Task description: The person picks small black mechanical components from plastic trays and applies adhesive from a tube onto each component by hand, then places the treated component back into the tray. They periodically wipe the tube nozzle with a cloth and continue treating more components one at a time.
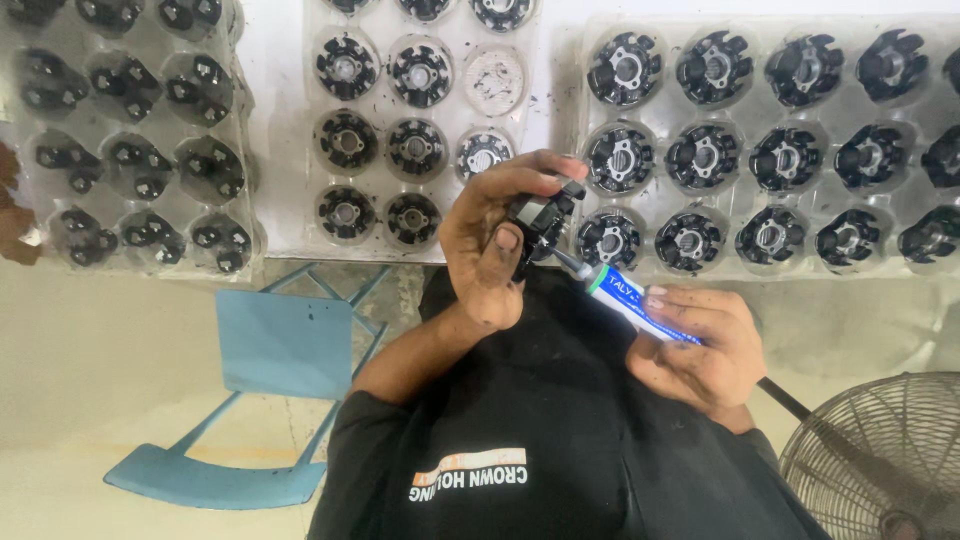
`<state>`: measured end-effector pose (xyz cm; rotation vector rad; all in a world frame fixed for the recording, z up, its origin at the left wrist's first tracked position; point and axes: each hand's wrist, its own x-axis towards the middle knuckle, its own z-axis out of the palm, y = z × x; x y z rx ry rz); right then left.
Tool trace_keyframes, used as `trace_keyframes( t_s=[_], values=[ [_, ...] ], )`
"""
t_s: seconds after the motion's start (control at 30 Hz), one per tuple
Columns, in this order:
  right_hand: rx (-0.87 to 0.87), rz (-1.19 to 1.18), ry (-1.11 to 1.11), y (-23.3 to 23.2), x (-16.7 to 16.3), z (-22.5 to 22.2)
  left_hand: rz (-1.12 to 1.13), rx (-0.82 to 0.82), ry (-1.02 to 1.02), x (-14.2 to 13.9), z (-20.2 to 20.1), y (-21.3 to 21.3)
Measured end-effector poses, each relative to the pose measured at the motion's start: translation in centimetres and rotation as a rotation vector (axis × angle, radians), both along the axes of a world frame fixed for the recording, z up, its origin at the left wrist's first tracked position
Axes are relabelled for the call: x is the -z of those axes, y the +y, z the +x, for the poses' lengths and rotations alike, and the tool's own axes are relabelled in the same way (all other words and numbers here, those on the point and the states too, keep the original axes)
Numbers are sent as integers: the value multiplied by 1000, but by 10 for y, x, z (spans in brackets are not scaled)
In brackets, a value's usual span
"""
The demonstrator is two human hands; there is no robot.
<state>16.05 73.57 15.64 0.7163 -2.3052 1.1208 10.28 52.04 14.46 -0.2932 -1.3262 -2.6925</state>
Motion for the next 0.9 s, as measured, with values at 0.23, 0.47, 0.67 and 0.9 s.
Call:
trace_keyframes(
  t_s=[0.23,0.47,0.67,0.9],
  values=[
    [42,28,-40,-6,-5,2,124,0,-44,8,0,2],
    [56,10,8,-10,-2,-1,595,4,-248,20,5,12],
    [163,-65,-19,-16,5,1,772,34,-428,21,12,21],
    [105,-15,-18,-9,5,-3,803,40,-549,28,12,25]
  ],
)
